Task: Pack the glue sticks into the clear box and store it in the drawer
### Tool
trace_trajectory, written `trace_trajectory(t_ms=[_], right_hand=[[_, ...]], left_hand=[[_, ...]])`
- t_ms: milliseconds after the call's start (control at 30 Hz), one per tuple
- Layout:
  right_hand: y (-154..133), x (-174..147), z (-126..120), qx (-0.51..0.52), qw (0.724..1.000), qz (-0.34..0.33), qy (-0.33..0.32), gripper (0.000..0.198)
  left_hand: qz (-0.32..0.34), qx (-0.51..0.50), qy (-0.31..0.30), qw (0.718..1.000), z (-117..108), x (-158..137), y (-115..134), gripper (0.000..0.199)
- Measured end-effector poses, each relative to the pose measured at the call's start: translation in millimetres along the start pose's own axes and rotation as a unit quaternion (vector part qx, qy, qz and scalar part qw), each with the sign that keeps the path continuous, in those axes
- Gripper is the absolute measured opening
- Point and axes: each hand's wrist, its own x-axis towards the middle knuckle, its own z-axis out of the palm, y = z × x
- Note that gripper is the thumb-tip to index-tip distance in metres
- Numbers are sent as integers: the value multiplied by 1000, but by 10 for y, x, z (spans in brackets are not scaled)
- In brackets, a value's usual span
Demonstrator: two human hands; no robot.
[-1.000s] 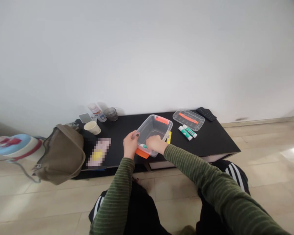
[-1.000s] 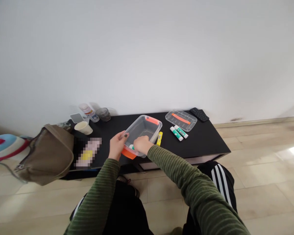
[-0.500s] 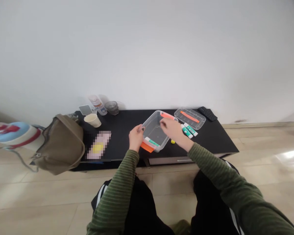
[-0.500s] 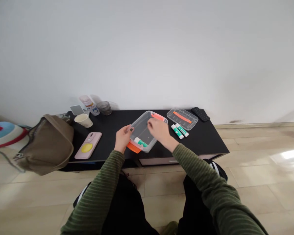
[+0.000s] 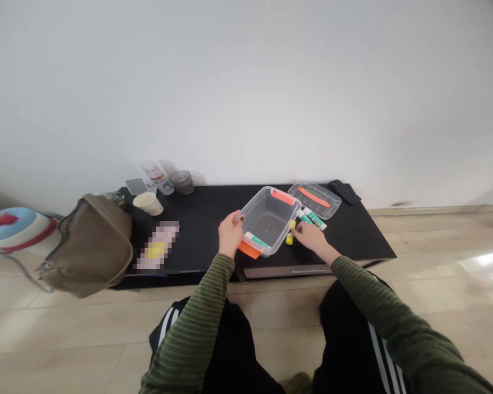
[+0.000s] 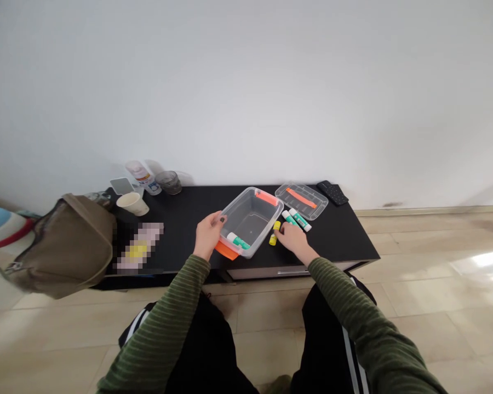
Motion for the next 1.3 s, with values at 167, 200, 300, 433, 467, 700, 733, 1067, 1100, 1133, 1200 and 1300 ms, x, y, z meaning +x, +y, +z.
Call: trace_trajectory(t_ms=[167, 200, 300, 433, 467, 700, 733, 1067, 1100, 1133, 1200, 1300], right_hand=[[-126, 70, 117, 14, 999, 33, -30, 40], [-120, 91, 112, 26, 998, 43, -39, 41], [-82, 133, 69, 85, 991, 75, -75, 41], [-43, 125, 1, 167, 978, 87, -83, 34], [-37, 117, -13, 184, 976, 87, -81, 31], [33, 3, -236, 329, 929, 134, 104, 31], [27, -23, -309, 341, 919, 122, 156, 34], [-833, -69, -649, -23, 981, -175, 81, 40], [-918, -29, -613, -66, 981, -179, 40, 40], [-989, 12, -577, -102, 978, -180, -7, 38], [-1089, 87, -517, -153, 967, -179, -94, 33], [-1162, 155, -462, -201, 949, -178, -163, 29]], left_hand=[[-6, -15, -5, 1000, 55, -18, 24, 36], [-6, -18, -6, 1000, 62, -18, 23, 36], [-4, -20, -12, 1000, 80, -12, 13, 36], [-9, -24, -19, 999, 93, 1, 0, 35], [-11, -26, -20, 999, 96, 3, -2, 35], [-7, -24, -17, 1000, 107, 8, -6, 36], [-7, -24, -18, 1000, 108, 7, -4, 36], [-3, -3, -16, 1000, 87, -5, 71, 34], [-1, 3, -17, 1000, 85, -3, 75, 34], [2, 9, -18, 1000, 84, -1, 77, 34], [8, 15, -19, 1000, 84, -1, 74, 34], [12, 16, -19, 1000, 84, -8, 63, 34]])
